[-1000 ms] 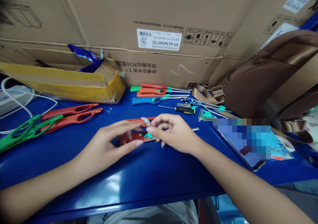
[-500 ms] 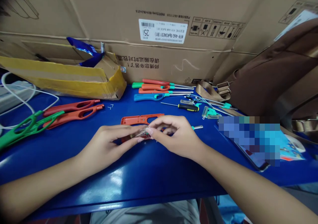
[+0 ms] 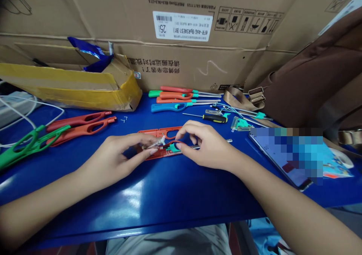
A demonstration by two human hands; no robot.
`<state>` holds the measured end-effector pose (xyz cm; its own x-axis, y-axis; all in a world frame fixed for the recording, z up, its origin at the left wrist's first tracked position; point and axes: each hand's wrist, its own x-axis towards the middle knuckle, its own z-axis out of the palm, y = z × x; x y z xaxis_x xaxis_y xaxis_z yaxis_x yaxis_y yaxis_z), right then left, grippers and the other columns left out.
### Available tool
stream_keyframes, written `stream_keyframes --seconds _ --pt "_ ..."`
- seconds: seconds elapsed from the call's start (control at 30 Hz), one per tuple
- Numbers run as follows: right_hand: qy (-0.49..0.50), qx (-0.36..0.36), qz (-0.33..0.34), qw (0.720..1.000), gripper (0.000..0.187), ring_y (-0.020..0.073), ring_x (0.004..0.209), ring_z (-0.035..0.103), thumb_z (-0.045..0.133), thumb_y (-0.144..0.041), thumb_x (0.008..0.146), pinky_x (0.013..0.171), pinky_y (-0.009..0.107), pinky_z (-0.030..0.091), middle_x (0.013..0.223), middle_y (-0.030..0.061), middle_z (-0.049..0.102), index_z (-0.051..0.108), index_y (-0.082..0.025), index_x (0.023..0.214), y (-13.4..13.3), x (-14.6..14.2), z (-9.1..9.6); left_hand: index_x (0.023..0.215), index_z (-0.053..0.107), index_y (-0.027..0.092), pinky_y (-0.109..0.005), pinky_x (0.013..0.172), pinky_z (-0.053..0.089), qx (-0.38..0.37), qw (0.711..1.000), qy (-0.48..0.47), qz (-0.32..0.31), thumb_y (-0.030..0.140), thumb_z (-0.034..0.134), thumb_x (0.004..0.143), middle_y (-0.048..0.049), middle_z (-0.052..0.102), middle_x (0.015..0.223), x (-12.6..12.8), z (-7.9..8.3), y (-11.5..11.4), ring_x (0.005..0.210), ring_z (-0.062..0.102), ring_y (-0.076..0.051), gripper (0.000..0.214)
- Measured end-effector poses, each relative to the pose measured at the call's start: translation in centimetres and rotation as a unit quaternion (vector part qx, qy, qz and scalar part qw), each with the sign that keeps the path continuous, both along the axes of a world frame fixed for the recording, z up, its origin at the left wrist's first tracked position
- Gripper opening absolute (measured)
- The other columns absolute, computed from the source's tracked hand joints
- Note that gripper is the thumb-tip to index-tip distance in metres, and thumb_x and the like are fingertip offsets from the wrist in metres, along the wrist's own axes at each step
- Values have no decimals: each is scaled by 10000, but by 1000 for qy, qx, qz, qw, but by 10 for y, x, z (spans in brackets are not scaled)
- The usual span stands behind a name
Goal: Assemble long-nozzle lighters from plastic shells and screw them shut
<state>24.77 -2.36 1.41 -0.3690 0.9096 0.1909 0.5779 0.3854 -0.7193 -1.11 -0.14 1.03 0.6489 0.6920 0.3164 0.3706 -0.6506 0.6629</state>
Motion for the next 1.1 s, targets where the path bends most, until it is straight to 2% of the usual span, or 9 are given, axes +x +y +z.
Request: stream_keyframes --seconds 0.1,0.2,0.43,0.5,0.63,0.7,0.8,0.9,1.1 --pt "-51 11 78 996 152 136 878 588 694 -189 892 750 255 471 1077 38 623 689 -209 1042 -1 4 -3 1060 729 196 -189 769 533 -30 999 21 7 241 646 973 17 783 1007 -2 1 2 846 721 -109 128" --pt "-82 0 103 991 109 149 974 606 669 -186 930 844 277 468 1117 32 608 677 -224 1031 -2 2 -6 1064 749 198 -223 759 532 -33 998 48 9 273 632 978 -11 760 999 -2 0 4 840 708 -131 163" --pt "-81 7 103 991 48 137 903 584 627 -166 948 786 262 450 1010 21 635 655 -204 959 -3 0 -7 1105 760 181 -258 748 527 -4 999 43 11 249 603 979 -50 681 980 -4 -6 9 829 671 -147 213" --pt "-54 1 91 994 55 111 796 561 630 -151 928 713 240 445 962 13 643 662 -196 936 -4 -2 -5 1108 758 185 -252 776 524 -11 999 33 6 239 616 974 -42 691 981 -3 -6 8 851 670 -141 203" --pt "15 -95 28 995 52 75 562 462 627 -172 900 508 209 384 728 -29 582 677 -181 898 -6 -8 -2 1098 756 201 -225 733 504 -33 999 26 4 254 652 963 -17 700 947 -1 -6 6 807 647 -118 179" --pt "68 -171 -2 983 65 78 514 478 641 -227 901 457 198 390 628 -53 537 673 -174 921 -7 -11 -2 1086 758 203 -223 720 500 -41 999 22 4 271 656 965 -15 698 934 0 -6 6 792 641 -116 173" --pt "136 -248 -20 959 170 87 488 525 674 -318 895 428 198 458 607 -50 560 673 -160 959 -6 -12 -4 1091 759 201 -231 718 504 -43 999 16 5 283 647 972 -23 699 937 -1 -7 6 796 647 -123 182" --pt "154 -265 -25 951 214 85 485 540 708 -356 875 418 192 482 607 -33 585 704 -148 926 -4 -12 -5 1114 756 207 -246 738 517 -39 999 19 0 284 636 979 -41 713 987 -1 -7 7 841 663 -140 197" --pt "161 -251 -45 953 211 81 460 538 770 -355 825 394 194 474 603 -27 603 741 -152 871 -3 -13 -4 1125 757 210 -266 773 535 -31 999 24 -5 252 626 976 -54 729 1017 -2 -6 7 887 679 -161 203"
